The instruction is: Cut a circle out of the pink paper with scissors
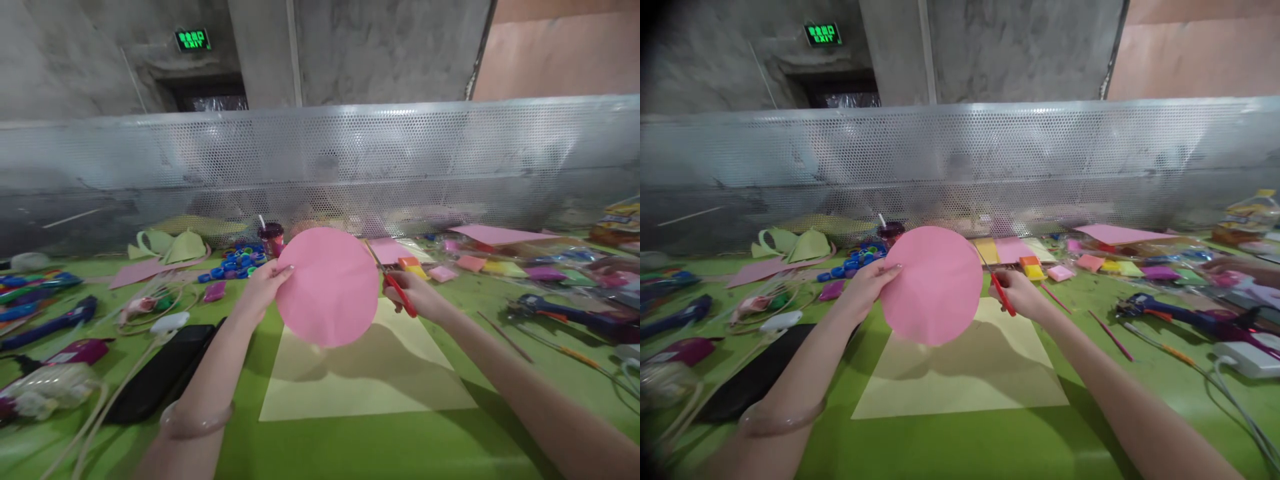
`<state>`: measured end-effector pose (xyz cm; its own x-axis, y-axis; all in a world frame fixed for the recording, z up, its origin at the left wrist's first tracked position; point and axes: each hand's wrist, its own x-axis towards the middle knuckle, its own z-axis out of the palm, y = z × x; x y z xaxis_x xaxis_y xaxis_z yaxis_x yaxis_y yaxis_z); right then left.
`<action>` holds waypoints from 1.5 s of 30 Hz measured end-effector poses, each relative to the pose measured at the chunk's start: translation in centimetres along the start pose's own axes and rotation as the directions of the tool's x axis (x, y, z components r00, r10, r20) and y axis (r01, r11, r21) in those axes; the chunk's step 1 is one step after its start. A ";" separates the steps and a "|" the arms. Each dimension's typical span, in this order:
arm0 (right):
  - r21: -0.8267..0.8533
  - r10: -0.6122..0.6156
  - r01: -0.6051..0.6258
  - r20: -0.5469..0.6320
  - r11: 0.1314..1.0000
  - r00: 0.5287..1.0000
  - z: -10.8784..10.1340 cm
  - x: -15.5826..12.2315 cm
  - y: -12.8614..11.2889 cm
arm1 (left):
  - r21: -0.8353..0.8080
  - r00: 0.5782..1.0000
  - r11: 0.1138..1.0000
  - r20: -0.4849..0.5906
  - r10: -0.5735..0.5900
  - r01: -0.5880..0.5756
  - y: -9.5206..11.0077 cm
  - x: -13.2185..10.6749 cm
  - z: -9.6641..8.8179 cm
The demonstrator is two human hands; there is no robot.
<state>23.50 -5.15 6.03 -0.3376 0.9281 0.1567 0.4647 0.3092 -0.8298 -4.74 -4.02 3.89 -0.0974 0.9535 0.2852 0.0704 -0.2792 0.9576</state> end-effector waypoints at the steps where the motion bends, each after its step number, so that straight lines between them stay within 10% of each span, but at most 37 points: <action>1: 0.005 -0.003 0.003 -0.003 1.000 1.000 0.0 0.0 0.0 | -0.005 1.000 1.000 -0.002 -0.005 0.005 0.0 0.0 0.0; 45: 0.063 0.014 -0.014 0.005 0.998 1.000 0.8 0.0 0.2 | 0.024 1.000 1.000 -0.009 -0.008 0.008 0.1 -0.2 0.2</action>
<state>22.96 -5.26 5.46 -0.3354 0.9312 0.1427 0.4170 0.2826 -0.8638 -4.53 -4.27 3.95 -0.1064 0.9546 0.2783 0.0935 -0.2690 0.9586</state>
